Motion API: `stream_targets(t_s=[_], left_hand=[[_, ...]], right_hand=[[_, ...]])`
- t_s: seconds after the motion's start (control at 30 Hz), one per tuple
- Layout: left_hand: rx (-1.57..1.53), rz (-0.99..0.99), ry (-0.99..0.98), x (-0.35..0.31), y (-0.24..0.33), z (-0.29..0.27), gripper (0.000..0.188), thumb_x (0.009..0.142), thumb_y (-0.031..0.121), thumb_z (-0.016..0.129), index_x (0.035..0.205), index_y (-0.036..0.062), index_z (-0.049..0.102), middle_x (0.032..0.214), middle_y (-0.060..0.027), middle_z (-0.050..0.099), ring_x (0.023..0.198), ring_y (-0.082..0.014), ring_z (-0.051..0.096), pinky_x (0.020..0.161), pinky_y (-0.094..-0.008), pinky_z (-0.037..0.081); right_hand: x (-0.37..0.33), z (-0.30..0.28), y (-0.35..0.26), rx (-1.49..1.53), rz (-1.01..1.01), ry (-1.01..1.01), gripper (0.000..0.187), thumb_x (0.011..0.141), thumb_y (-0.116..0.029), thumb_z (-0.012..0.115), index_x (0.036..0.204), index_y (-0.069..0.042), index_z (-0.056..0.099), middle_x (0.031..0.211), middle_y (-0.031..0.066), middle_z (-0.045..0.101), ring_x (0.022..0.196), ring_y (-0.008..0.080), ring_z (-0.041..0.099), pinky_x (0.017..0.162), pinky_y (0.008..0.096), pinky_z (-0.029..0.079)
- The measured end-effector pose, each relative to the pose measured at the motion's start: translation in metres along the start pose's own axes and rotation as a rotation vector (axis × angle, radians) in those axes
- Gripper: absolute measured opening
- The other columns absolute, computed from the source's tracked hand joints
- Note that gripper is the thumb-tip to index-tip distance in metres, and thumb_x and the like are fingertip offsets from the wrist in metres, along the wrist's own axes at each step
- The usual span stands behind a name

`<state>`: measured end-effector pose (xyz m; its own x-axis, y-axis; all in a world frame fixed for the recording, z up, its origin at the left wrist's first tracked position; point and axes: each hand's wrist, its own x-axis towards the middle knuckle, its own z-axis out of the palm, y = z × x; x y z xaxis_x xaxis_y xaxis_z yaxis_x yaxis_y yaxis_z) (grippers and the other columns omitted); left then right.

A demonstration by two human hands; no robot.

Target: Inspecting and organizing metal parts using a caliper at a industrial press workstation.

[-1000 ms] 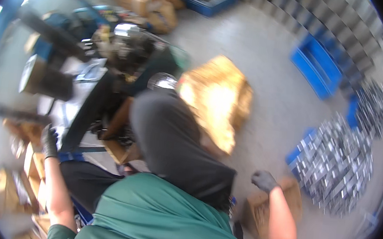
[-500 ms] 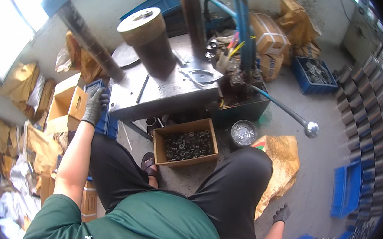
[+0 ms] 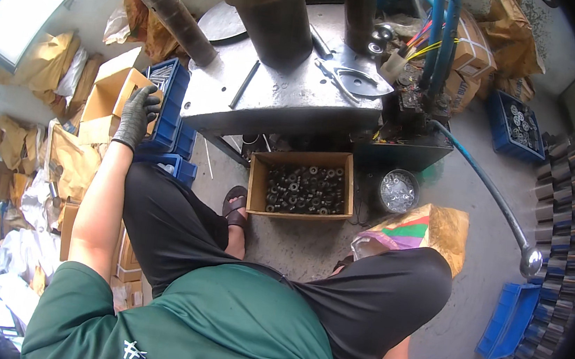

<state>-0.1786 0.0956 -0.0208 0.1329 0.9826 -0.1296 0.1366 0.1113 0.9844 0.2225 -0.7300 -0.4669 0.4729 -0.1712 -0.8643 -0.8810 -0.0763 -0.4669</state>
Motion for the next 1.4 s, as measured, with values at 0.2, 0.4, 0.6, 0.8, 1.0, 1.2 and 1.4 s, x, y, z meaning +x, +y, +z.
stream_targets(t_s=[0.2,0.4,0.6,0.8,1.0,1.2,1.4], left_hand=[[0.291,0.319,-0.087,-0.027,0.013,0.019,0.021,0.100,0.023,0.066,0.114,0.0081,0.068,0.086,-0.0035,0.066,0.072,-0.0130,0.064,0.061,-0.0251,0.050],[1.205,0.965,-1.001,-0.117,-0.049,0.125,0.025,0.087,0.013,0.066,0.110,0.0052,0.071,0.101,-0.0177,0.071,0.098,-0.0387,0.070,0.083,-0.0476,0.057],[1.738,0.479,-1.375,-0.130,-0.178,0.216,0.045,0.077,0.015,0.069,0.120,0.0036,0.070,0.119,-0.0253,0.069,0.106,-0.0363,0.070,0.089,-0.0466,0.057],[1.478,0.761,-0.728,-0.077,-0.316,0.221,0.038,0.094,0.017,0.051,0.125,0.0021,0.069,0.116,-0.0231,0.071,0.111,-0.0374,0.069,0.097,-0.0464,0.053],[1.521,0.749,-0.645,-0.047,-0.359,0.227,0.039,0.100,0.026,0.049,0.132,0.0131,0.067,0.133,-0.0197,0.066,0.128,-0.0355,0.060,0.104,-0.0502,0.045],[1.377,0.613,-1.013,-0.075,-0.230,0.194,0.052,0.104,0.039,0.040,0.144,0.0103,0.058,0.141,-0.0194,0.061,0.127,-0.0324,0.062,0.104,-0.0433,0.049],[1.518,0.558,-1.189,-0.100,-0.096,0.171,0.032,0.093,0.026,0.064,0.108,-0.0004,0.073,0.105,-0.0249,0.073,0.098,-0.0403,0.071,0.089,-0.0481,0.054]], right_hand=[[-0.008,0.006,0.002,-0.045,-0.013,-0.031,0.055,0.097,-0.043,0.058,0.144,-0.017,0.049,0.128,0.0098,0.063,0.104,0.0266,0.064,0.080,0.0456,0.053],[-0.028,0.001,0.001,-0.058,-0.060,-0.053,0.054,0.098,-0.042,0.059,0.144,-0.016,0.049,0.125,0.0099,0.064,0.101,0.0257,0.065,0.079,0.0440,0.054],[-0.085,-0.017,-0.008,-0.044,-0.189,-0.062,0.053,0.098,-0.040,0.059,0.144,-0.015,0.049,0.122,0.0100,0.066,0.099,0.0249,0.066,0.077,0.0424,0.055],[-0.179,-0.042,-0.005,0.121,-0.329,-0.031,0.047,0.098,-0.028,0.060,0.141,-0.010,0.050,0.109,0.0096,0.070,0.086,0.0202,0.069,0.070,0.0332,0.055],[-0.253,-0.050,-0.011,0.254,-0.467,0.088,0.042,0.096,-0.026,0.066,0.132,-0.008,0.057,0.104,0.0107,0.072,0.083,0.0217,0.070,0.072,0.0347,0.055],[-0.340,-0.009,-0.066,0.246,-0.976,0.090,0.028,0.098,-0.018,0.067,0.124,-0.007,0.065,0.106,0.0082,0.071,0.091,0.0183,0.068,0.085,0.0350,0.056],[-0.476,0.076,-0.133,-0.122,-1.590,-0.054,0.020,0.100,-0.009,0.061,0.117,-0.001,0.068,0.104,0.0066,0.071,0.093,0.0184,0.067,0.089,0.0321,0.054]])
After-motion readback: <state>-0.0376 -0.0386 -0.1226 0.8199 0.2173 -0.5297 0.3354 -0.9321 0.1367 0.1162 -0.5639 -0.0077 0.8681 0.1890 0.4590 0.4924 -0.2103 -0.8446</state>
